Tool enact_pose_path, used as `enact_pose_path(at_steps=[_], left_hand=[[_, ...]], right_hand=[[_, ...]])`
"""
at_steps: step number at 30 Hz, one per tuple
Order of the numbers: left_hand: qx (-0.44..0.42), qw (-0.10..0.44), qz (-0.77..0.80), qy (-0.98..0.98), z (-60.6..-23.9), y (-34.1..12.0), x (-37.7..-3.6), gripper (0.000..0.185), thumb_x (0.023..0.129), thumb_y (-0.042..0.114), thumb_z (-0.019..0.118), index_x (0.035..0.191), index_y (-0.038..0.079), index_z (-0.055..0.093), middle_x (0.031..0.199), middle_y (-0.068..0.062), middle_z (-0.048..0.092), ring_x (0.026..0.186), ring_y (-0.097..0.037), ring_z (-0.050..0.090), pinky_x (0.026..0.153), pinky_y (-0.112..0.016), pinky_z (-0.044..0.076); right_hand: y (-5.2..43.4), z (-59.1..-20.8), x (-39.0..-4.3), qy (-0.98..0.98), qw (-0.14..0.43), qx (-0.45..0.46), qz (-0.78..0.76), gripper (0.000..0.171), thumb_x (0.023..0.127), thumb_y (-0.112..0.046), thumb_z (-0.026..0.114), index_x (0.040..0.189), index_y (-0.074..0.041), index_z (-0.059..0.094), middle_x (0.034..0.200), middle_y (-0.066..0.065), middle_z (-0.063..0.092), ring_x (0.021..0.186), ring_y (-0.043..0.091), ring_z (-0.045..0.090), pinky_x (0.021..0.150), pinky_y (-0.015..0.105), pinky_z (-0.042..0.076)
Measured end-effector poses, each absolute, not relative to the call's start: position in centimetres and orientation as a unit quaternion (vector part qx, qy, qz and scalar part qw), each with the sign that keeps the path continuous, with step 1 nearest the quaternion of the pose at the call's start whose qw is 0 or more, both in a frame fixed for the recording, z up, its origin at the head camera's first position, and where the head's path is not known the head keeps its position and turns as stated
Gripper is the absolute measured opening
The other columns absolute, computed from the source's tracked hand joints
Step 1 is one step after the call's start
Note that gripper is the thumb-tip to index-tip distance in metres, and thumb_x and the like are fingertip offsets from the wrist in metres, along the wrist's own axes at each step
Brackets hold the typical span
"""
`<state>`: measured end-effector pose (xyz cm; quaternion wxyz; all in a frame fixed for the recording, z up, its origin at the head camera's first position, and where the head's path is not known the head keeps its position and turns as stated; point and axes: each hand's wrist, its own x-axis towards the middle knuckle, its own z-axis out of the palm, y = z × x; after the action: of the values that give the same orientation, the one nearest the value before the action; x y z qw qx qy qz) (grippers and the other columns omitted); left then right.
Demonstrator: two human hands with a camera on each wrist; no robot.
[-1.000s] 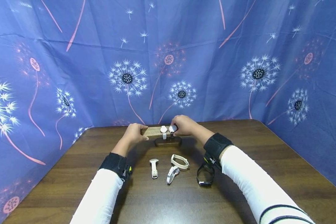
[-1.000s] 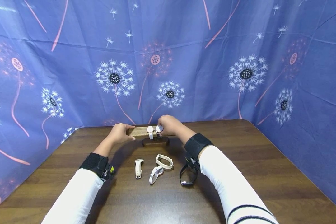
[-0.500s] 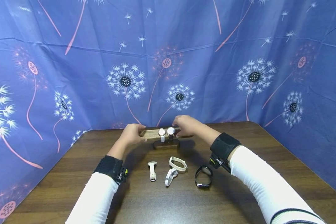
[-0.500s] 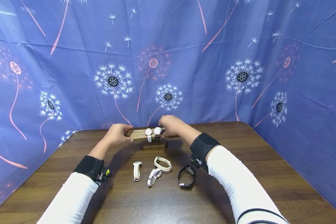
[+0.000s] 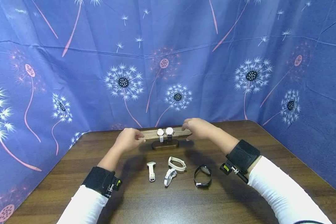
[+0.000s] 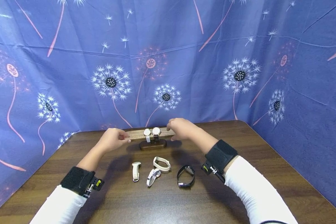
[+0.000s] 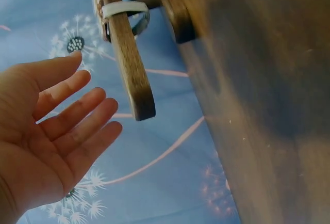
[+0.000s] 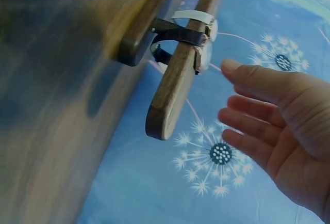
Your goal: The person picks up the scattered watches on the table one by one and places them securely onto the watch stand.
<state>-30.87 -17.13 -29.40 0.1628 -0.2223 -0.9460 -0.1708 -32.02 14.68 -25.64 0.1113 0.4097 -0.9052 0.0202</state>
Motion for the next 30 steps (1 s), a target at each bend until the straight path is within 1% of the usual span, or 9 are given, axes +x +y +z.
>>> enact_pose_path(at_steps=[3,6,8,12,16,19,23,26,30], left_hand=[[-0.229,0.164,-0.192,-0.940,-29.8,-17.0,-29.7,0.010,0.083,0.019,0.077,0.085,0.009,0.077,0.077,0.001,0.072,0.072,-0.015,0.066,0.067,-0.037,0.054],[-0.236,0.160,-0.215,-0.934,-30.1,-16.9,-28.5,0.008,0.084,0.018,0.076,0.082,0.011,0.077,0.074,0.004,0.071,0.070,-0.011,0.065,0.066,-0.035,0.054],[-0.239,0.159,-0.226,-0.931,-30.2,-16.9,-27.9,0.008,0.084,0.018,0.076,0.081,0.011,0.077,0.073,0.005,0.071,0.070,-0.010,0.065,0.066,-0.035,0.054],[-0.235,0.162,-0.243,-0.927,-30.4,-16.9,-27.3,0.008,0.084,0.017,0.076,0.080,0.010,0.077,0.073,0.004,0.071,0.070,-0.011,0.066,0.067,-0.037,0.055],[-0.232,0.156,-0.257,-0.925,-31.0,-16.8,-27.2,0.007,0.085,0.017,0.075,0.083,0.011,0.078,0.076,0.003,0.071,0.072,-0.011,0.066,0.067,-0.036,0.055],[-0.234,0.151,-0.266,-0.923,-31.4,-16.8,-27.1,0.007,0.086,0.018,0.075,0.084,0.012,0.078,0.079,0.004,0.072,0.075,-0.012,0.066,0.069,-0.036,0.056],[-0.240,0.152,-0.277,-0.918,-31.8,-16.8,-27.1,0.006,0.087,0.017,0.074,0.084,0.013,0.078,0.080,0.004,0.072,0.076,-0.013,0.067,0.069,-0.036,0.056],[-0.245,0.155,-0.285,-0.914,-31.9,-16.9,-27.1,0.006,0.086,0.016,0.074,0.083,0.012,0.078,0.079,0.004,0.072,0.074,-0.012,0.066,0.068,-0.036,0.056],[-0.253,0.158,-0.289,-0.910,-32.1,-16.8,-27.3,0.006,0.086,0.015,0.074,0.083,0.011,0.077,0.077,0.003,0.072,0.072,-0.011,0.066,0.066,-0.034,0.055]], right_hand=[[15.5,-26.2,-31.2,-0.909,0.099,0.403,0.038,0.036,0.072,-0.013,0.085,0.104,-0.002,0.071,0.103,0.009,0.066,0.088,0.024,0.064,0.080,0.039,0.054],[16.5,-26.8,-30.3,-0.908,0.085,0.407,0.060,0.034,0.073,-0.011,0.084,0.103,-0.002,0.071,0.099,0.008,0.067,0.087,0.023,0.064,0.079,0.038,0.053],[17.1,-27.1,-29.6,-0.907,0.071,0.408,0.075,0.032,0.072,-0.010,0.084,0.101,-0.001,0.072,0.092,0.005,0.067,0.082,0.019,0.063,0.076,0.035,0.053],[17.8,-27.8,-28.1,-0.916,0.004,0.387,0.102,0.027,0.071,-0.007,0.083,0.095,-0.002,0.071,0.081,0.001,0.066,0.073,0.011,0.060,0.068,0.028,0.051],[18.1,-28.3,-27.2,-0.919,-0.062,0.373,0.115,0.021,0.073,-0.004,0.081,0.090,-0.002,0.070,0.078,-0.002,0.067,0.071,0.007,0.061,0.067,0.024,0.052],[18.2,-28.7,-26.9,-0.919,-0.084,0.368,0.116,0.016,0.078,-0.007,0.079,0.090,-0.003,0.071,0.078,-0.004,0.066,0.071,0.005,0.060,0.066,0.024,0.052],[18.4,-28.9,-26.9,-0.919,-0.099,0.363,0.119,0.012,0.081,-0.011,0.078,0.089,-0.005,0.071,0.076,-0.008,0.065,0.069,0.003,0.059,0.065,0.023,0.051],[18.4,-29.0,-26.8,-0.917,-0.113,0.360,0.128,0.010,0.080,-0.011,0.078,0.086,-0.007,0.071,0.072,-0.007,0.064,0.064,0.006,0.059,0.062,0.023,0.051],[18.2,-29.4,-26.6,-0.920,-0.153,0.324,0.156,0.012,0.079,-0.007,0.079,0.085,-0.005,0.068,0.065,-0.002,0.063,0.055,0.018,0.064,0.056,0.027,0.054]])
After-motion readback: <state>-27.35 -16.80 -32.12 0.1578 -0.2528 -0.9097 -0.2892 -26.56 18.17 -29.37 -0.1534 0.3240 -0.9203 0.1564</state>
